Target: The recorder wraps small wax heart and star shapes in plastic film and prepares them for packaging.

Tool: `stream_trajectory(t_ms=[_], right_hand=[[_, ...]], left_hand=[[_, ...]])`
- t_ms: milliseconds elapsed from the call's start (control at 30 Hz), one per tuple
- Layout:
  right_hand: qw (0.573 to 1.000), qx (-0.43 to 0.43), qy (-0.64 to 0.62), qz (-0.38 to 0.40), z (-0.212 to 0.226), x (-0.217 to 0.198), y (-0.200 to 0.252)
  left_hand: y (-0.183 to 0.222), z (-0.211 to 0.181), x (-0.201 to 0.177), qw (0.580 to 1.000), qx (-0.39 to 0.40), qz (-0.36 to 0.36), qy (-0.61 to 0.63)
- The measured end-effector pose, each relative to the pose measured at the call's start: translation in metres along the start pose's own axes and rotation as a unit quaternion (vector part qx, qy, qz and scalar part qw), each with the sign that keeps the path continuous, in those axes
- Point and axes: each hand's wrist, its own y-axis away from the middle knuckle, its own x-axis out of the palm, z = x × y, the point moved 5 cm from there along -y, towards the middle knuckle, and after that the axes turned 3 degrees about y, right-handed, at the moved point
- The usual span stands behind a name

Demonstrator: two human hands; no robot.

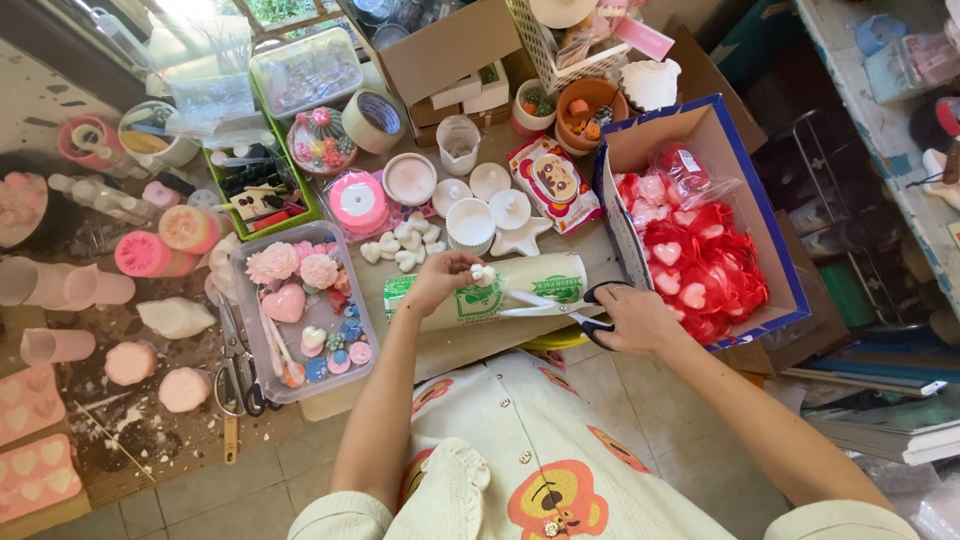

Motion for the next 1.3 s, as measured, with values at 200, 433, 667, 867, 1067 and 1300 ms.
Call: stream_trajectory(t_ms=[200,433,667,867,1067,1300], right_hand=[[0.998,0.06,0.003,-0.012,0.032,-0.002,-0.013],[0.998,0.054,-0.034,-0.001,0.063,0.046,-0.03],[0.995,0.077,-0.067,0.007,0.075,0.07,-0.037],[0.987,0.094,-0.118,-0.049,0.075,0.084,-0.023],[0.862,0.375,-0.189,-0.283,0.025,-0.025,0.058],[0.787,0.521,-0.041,-0.328,-0.042,-0.017,0.117]], left_hand=[[-0.004,-0.008,-0.001,0.999,-0.042,0.006,-0.03],[-0.024,0.0,-0.011,0.995,-0.061,0.06,-0.043],[-0.036,0.005,-0.02,0.995,-0.069,0.059,-0.039],[-0.032,-0.024,-0.016,0.998,-0.047,-0.033,-0.004],[0.02,-0.11,0.015,0.95,0.0,-0.184,0.254],[0.069,-0.181,0.107,0.911,0.033,-0.111,0.397]])
